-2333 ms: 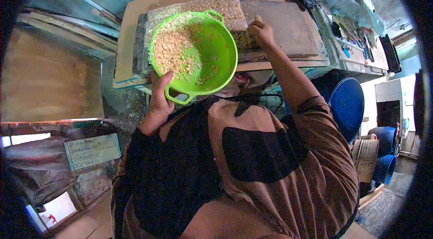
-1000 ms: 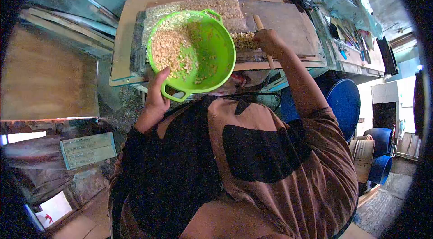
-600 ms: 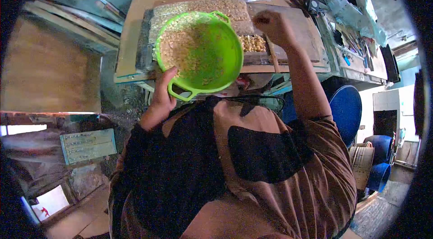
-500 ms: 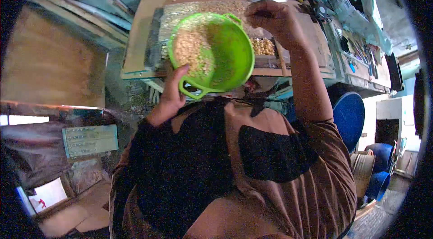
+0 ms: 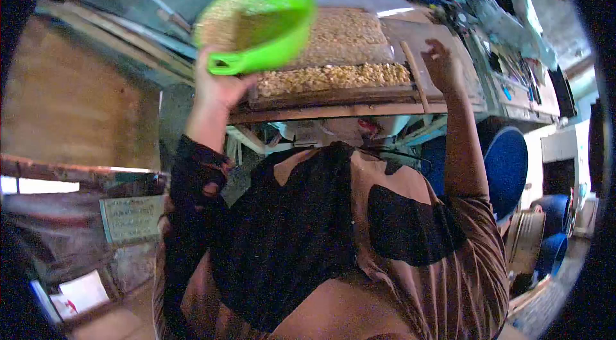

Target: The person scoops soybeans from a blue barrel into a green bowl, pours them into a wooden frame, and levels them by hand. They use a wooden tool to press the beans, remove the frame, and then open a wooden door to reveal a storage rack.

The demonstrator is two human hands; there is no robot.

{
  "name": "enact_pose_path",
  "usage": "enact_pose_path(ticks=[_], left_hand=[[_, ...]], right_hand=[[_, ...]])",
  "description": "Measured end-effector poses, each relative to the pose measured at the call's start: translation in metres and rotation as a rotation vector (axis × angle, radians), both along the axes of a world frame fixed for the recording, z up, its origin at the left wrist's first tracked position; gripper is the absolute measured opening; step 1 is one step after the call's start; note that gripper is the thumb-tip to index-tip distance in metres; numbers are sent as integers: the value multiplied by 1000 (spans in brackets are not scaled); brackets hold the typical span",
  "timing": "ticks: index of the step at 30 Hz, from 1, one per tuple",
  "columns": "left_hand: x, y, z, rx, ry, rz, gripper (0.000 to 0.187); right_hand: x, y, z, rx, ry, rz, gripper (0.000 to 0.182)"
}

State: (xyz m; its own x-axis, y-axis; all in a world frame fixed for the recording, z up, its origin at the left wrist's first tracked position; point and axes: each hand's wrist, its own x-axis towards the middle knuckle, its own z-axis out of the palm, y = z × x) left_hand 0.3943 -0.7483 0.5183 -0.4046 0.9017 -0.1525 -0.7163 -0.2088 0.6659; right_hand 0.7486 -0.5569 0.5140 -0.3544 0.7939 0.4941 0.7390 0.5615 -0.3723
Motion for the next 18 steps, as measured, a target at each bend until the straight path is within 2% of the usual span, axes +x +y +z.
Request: enact_pose_path(ticks=[1, 2, 3, 4, 5, 8, 10, 13, 14, 15, 17, 18], left_hand=[[-20, 8, 7, 26, -23, 10, 51], [-40, 19, 12, -14, 1, 81, 51], [-56, 31, 16, -14, 59, 94, 52], [-97, 53, 2, -119, 113, 140, 53], [-109, 65, 5, -157, 185, 184, 54], [-144, 94, -2, -263, 249, 229, 54], [-175, 118, -21, -337, 260, 163, 55], [-199, 150, -47, -358, 255, 92, 57], [-205, 158, -55, -452, 187, 181, 57], [-210, 164, -62, -546, 119, 274, 58], [-219, 174, -77, -518, 123, 249, 59], [-226, 181, -87, -490, 125, 242, 60]], right_hand=[[19, 5, -22, -139, -112, -142, 29], [44, 24, -58, -187, -214, -125, 30], [58, 34, -89, -98, -262, -112, 29], [71, 44, -119, -7, -310, -105, 28], [44, -7, -71, -224, -367, -177, 28], [52, 9, -114, -345, -206, -272, 31], [37, -3, -110, -329, 1, -404, 31], [37, -14, -109, -369, 87, -415, 25], [45, -13, -114, -371, 91, -437, 25], [52, -12, -118, -422, -76, -254, 22], [64, -16, -121, -468, -245, -76, 20], [60, -39, -107, -681, 175, -138, 19]])
